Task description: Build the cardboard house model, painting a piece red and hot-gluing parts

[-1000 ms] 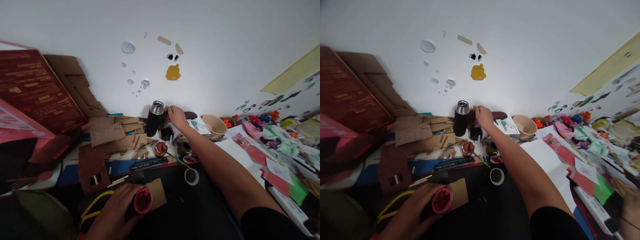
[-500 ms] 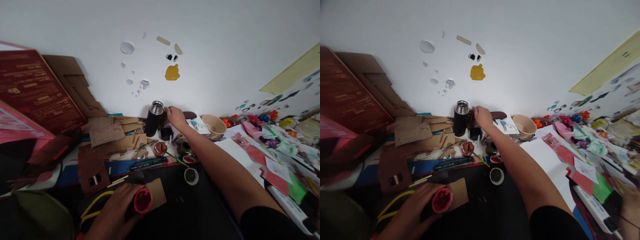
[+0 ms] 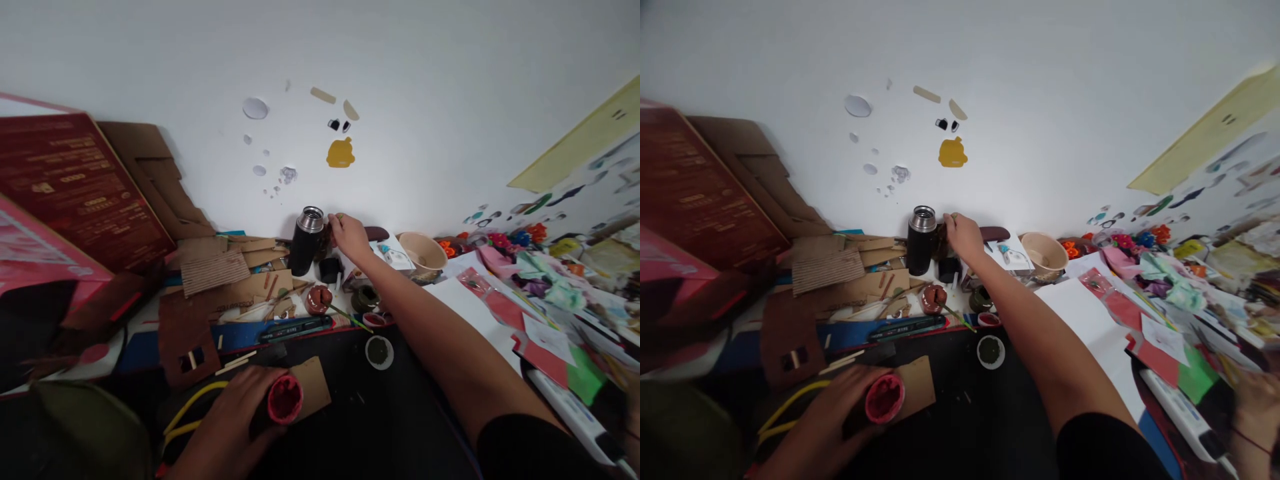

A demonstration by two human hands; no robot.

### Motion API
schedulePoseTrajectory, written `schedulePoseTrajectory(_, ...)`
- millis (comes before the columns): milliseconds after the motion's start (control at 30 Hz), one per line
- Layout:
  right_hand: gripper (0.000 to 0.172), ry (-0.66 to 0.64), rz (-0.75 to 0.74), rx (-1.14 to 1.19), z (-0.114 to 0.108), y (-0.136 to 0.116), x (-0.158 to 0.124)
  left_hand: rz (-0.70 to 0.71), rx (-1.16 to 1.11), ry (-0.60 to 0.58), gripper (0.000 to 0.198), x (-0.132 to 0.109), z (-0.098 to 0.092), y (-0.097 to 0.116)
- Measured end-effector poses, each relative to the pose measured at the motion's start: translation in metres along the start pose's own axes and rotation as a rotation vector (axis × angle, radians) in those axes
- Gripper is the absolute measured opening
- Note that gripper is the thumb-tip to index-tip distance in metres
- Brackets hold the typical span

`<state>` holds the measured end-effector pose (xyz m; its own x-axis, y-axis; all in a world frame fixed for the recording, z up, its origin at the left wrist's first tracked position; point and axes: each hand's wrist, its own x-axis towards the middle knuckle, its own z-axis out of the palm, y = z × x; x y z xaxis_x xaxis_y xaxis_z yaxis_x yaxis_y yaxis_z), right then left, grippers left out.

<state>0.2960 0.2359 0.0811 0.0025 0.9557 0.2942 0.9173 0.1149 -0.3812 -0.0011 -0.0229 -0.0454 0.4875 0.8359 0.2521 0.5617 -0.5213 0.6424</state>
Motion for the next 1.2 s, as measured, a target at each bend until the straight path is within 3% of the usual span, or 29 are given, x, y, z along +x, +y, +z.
schedulePoseTrajectory(200,0.047,0.015,0.051,0.26,-0.014,0.011,-0.012,0.001,-0.008,-0.017,0.063,0.004,-0.002,0.001)
schedulePoseTrajectory(400,0.057,0.039,0.093,0.501,-0.014,0.017,-0.026,0.009,0.049,0.035,0.069,-0.001,0.003,-0.004)
schedulePoseTrajectory(633,0.056,0.066,0.113,0.635,-0.007,0.018,-0.035,0.024,0.04,0.034,0.066,0.004,-0.002,-0.001)
schedulePoseTrajectory(933,0.056,-0.007,0.114,0.785,-0.002,0.033,-0.038,0.042,0.064,0.071,0.068,0.002,0.0,-0.005)
schedulePoseTrajectory(1200,0.057,0.019,0.132,0.791,-0.013,0.035,-0.038,0.076,0.097,0.076,0.068,0.003,-0.004,-0.008)
